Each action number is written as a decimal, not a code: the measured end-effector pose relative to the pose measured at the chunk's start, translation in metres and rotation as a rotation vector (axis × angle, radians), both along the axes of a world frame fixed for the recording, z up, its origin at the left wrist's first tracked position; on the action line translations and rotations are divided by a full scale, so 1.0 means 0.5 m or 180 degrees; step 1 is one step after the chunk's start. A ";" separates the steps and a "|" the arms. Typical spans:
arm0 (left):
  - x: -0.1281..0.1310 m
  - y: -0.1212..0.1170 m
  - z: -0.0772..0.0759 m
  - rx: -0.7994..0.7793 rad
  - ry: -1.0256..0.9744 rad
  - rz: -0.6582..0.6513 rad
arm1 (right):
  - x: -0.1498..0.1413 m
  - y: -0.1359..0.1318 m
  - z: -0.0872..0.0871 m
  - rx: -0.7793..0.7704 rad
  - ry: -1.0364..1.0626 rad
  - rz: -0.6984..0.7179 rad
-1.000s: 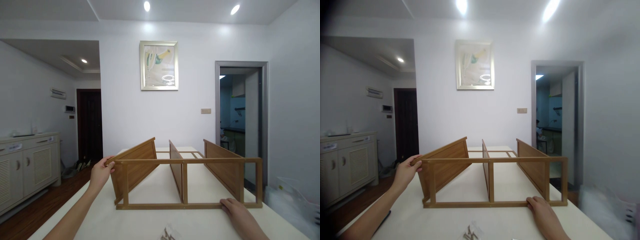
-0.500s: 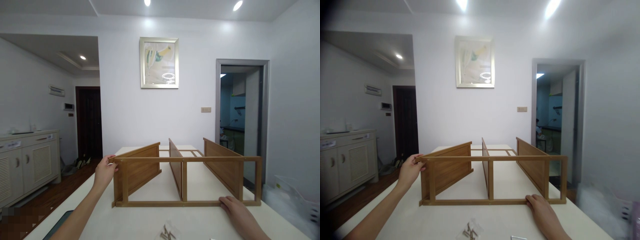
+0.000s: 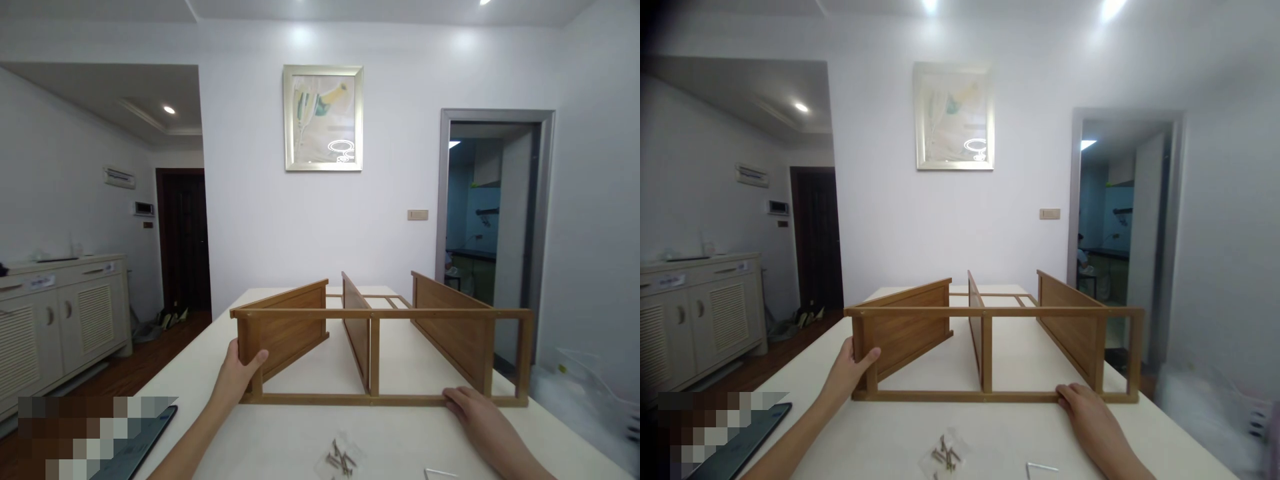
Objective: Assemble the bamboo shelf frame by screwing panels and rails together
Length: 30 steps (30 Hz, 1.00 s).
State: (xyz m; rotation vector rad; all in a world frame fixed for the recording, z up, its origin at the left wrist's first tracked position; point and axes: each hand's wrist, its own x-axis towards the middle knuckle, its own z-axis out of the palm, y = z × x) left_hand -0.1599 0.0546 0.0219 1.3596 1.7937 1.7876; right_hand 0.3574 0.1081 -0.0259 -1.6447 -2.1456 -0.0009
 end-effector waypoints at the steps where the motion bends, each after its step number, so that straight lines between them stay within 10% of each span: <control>1: 0.007 0.002 -0.011 -0.0089 0.0053 0.0055 | 0.001 0.001 0.000 -0.0002 0.0011 0.0010; 9: 0.058 0.032 -0.076 -0.0479 0.0444 0.0421 | 0.001 0.006 -0.001 -0.0003 0.0163 -0.0041; 30: 0.066 0.004 -0.072 -0.0831 -0.0379 -0.0089 | -0.039 -0.043 0.023 0.0416 0.0204 -0.0183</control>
